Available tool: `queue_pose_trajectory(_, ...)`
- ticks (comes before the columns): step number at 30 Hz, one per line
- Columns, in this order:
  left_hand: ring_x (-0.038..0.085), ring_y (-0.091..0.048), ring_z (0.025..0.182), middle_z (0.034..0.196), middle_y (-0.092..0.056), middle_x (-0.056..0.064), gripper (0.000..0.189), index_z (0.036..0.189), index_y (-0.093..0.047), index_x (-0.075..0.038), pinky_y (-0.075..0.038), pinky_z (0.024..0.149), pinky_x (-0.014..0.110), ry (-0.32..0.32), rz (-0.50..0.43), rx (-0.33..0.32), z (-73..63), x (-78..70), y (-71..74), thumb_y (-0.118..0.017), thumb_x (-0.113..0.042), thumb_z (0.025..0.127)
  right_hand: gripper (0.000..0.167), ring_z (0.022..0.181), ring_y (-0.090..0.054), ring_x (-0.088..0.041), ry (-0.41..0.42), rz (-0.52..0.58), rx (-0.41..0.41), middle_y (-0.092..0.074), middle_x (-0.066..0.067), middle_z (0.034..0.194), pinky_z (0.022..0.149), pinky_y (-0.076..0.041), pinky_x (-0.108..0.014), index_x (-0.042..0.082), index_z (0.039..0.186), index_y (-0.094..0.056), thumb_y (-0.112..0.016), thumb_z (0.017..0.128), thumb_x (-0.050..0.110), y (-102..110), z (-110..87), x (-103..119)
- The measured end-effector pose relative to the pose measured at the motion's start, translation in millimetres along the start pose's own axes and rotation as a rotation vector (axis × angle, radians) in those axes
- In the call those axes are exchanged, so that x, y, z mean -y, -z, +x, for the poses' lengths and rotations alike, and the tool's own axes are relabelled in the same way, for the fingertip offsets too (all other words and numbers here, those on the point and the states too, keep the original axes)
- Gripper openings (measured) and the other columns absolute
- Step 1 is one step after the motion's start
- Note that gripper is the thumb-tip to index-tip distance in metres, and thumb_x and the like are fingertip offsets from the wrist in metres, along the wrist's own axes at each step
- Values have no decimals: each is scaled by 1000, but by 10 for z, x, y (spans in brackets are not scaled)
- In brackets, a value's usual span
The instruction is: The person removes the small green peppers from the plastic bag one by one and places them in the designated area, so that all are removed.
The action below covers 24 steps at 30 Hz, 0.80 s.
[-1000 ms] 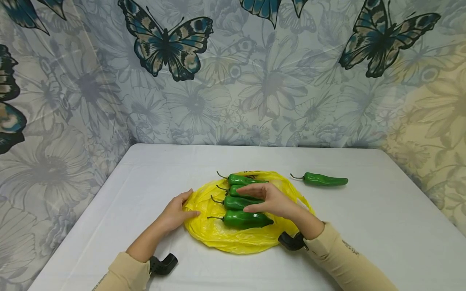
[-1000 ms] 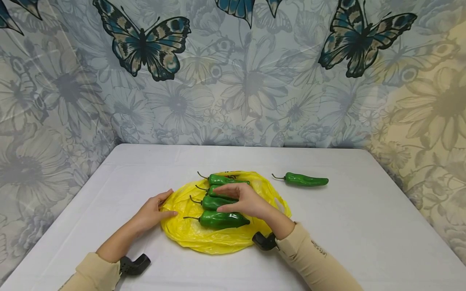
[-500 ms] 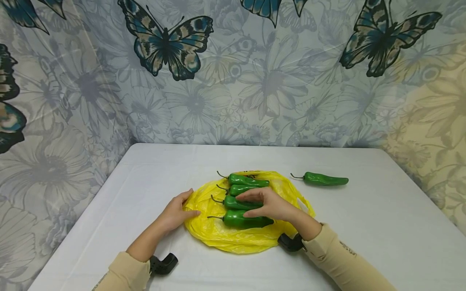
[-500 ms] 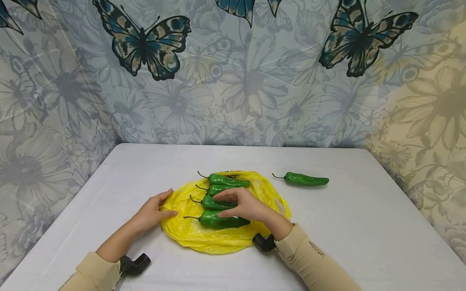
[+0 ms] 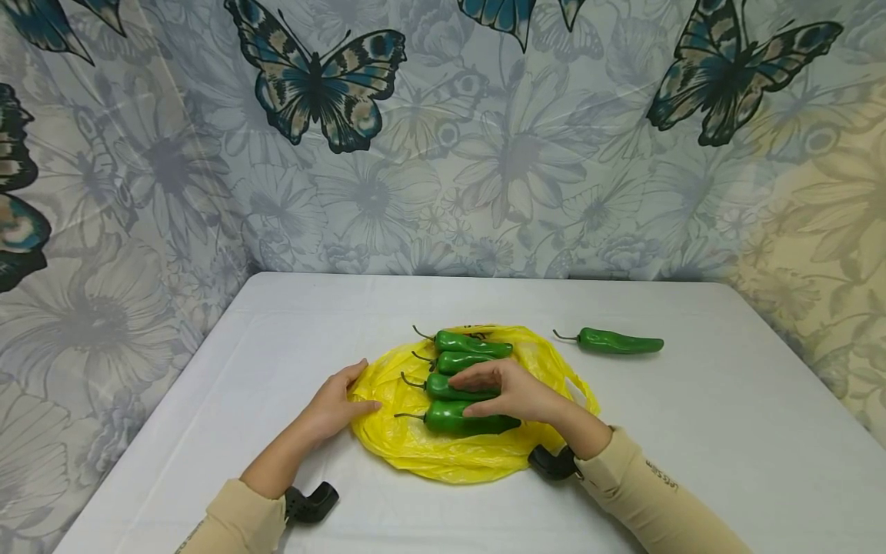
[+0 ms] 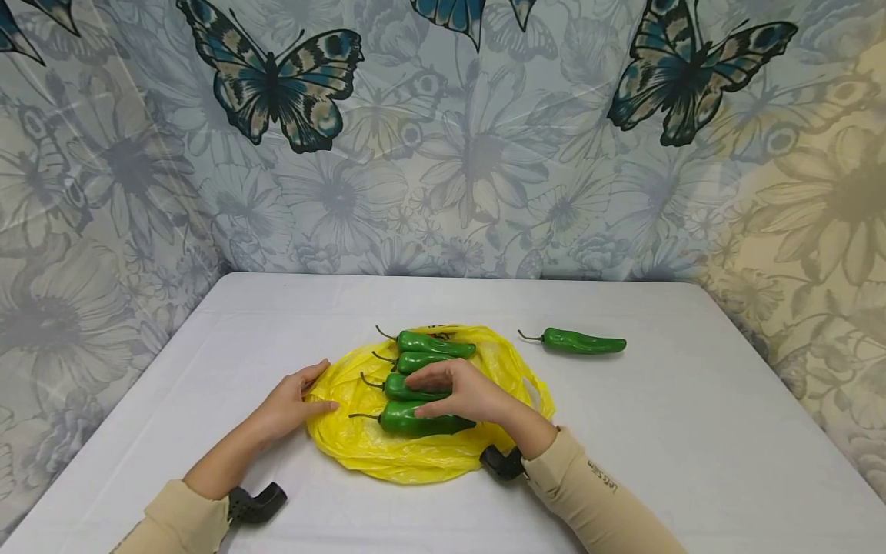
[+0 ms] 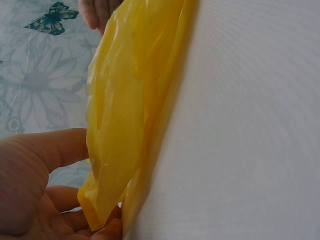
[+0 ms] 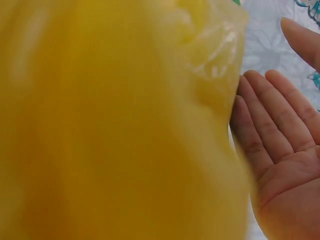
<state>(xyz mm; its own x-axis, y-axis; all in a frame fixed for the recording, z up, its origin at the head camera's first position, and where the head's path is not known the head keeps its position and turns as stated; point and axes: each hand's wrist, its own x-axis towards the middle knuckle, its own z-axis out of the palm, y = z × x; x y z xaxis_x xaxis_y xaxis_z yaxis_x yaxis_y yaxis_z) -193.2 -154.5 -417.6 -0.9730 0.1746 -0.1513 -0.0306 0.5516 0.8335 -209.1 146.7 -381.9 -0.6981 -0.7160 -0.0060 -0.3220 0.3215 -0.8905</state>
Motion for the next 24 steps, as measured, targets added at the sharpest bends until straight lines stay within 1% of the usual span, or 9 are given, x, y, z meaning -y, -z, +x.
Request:
queue_pose_trajectory(5, 35, -20, 141, 152, -27, 17, 76, 145, -28, 1, -20, 114, 50, 2, 3, -3, -3, -4, -2, -69, -15, 83, 45, 116, -57, -29, 0, -21, -7, -61, -15, 124, 96, -48, -30, 3, 122, -60, -71, 82, 20, -1, 1, -15)
queue_pose_trajectory(10, 35, -20, 141, 152, -27, 17, 76, 145, -27, 1, -20, 114, 50, -2, 1, -2, -7, -6, -2, -69, -15, 83, 42, 114, -59, -28, 7, -59, -9, -63, -14, 121, 95, -49, -30, 4, 119, -62, -71, 82, 20, -3, -3, -26)
queue_pose_trajectory(18, 35, -20, 141, 152, -27, 17, 76, 145, -27, 2, -19, 115, 50, -3, 0, -1, -6, -4, -2, -69, -15, 83, 39, 113, -59, -26, -7, -119, -28, -64, -11, 120, 95, -49, -31, 5, 118, -63, -70, 83, 19, 7, -6, -39)
queue_pose_trajectory(24, 35, -20, 141, 152, -27, 18, 77, 145, -27, 1, -19, 115, 50, -3, 1, -1, -8, -4, -1, -69, -16, 83, 35, 105, -64, -23, 25, -133, 1, -67, -11, 113, 89, -52, -27, 5, 112, -66, -72, 81, 18, 13, -9, -33)
